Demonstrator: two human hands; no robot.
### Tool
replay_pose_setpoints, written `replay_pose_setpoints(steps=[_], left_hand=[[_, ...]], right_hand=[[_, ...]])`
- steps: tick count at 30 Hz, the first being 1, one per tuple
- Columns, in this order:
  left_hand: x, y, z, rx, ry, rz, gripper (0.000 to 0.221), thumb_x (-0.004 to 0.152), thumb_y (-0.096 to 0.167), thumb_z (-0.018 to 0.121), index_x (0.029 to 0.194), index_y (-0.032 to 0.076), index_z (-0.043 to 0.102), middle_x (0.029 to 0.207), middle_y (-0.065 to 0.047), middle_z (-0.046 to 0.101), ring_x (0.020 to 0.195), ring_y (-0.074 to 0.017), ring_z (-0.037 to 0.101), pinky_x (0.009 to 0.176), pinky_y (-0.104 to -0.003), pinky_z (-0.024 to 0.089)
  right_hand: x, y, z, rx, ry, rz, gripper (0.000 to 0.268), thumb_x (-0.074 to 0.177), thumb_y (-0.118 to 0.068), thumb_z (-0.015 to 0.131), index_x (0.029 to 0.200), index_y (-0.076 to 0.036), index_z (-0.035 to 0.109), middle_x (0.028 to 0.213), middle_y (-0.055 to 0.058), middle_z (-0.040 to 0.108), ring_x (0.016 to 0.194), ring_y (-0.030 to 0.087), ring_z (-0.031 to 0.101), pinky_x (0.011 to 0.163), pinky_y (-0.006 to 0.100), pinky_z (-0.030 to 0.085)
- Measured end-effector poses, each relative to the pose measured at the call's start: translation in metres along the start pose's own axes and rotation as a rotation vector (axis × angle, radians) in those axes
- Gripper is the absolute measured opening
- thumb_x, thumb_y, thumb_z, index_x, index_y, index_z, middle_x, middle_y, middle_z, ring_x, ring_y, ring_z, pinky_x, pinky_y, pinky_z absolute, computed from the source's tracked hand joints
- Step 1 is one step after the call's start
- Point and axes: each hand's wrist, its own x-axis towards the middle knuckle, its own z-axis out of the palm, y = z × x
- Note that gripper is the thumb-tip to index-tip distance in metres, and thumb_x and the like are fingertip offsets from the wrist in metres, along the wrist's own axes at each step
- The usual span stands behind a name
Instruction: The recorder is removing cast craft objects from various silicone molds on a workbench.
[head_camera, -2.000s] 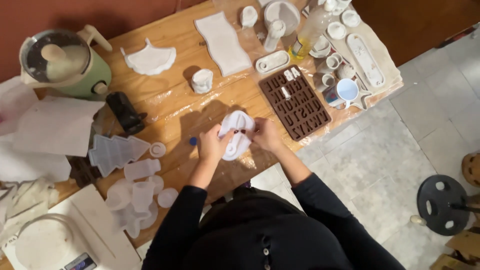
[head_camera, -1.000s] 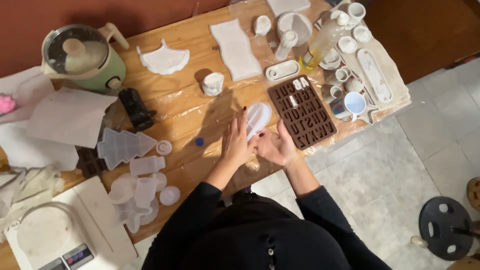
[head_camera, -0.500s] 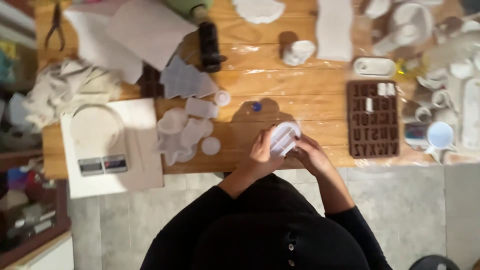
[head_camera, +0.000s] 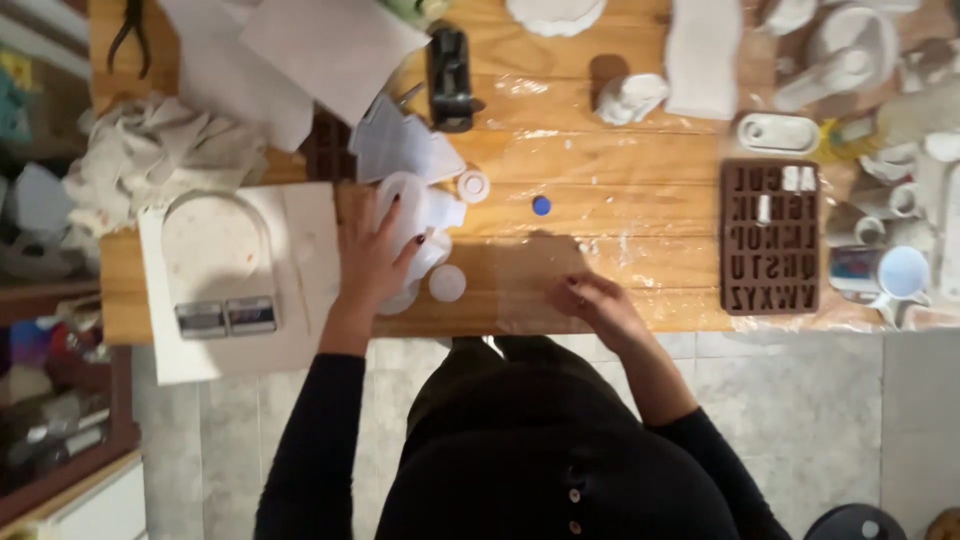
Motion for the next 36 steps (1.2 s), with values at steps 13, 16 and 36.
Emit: replay_pose_setpoints(steps=[13,16,36], left_hand=[[0.019,0.121,-0.022,-0.440,-0.045,0.207,0.036,0.088,0.015,0.074,0.122,0.006,0.064,0.135,-0.016,0.062,0.132,-0.0365,0.056,0.112,-0.045,0.045],[0.025,0.158,-0.013,-0.559,-0.130,0.294,0.036,0.086,0.012,0.073,0.119,0.004,0.065,0.132,-0.016,0.062,0.125,-0.0360,0.060,0.103,-0.043,0.050],[-0.137,0.098,0.174,-0.595,-0.226,-0.376,0.045,0.084,0.025,0.070,0.128,0.015,0.067,0.118,-0.012,0.075,0.114,-0.0293,0.072,0.096,-0.041,0.057]], right_hand=[[-0.074,-0.026,-0.053,0.061,0.269,-0.152,0.030,0.100,-0.012,0.058,0.123,0.007,0.063,0.109,0.017,0.075,0.100,0.026,0.073,0.088,0.036,0.058],[-0.061,-0.041,-0.072,0.034,0.310,-0.171,0.028,0.100,-0.012,0.059,0.121,0.006,0.064,0.107,0.016,0.075,0.098,0.025,0.073,0.086,0.035,0.057],[0.328,-0.331,0.027,-1.828,0.004,-0.733,0.091,0.068,-0.054,0.091,0.136,-0.003,0.057,0.144,0.030,0.045,0.139,0.045,0.037,0.111,0.056,0.034]])
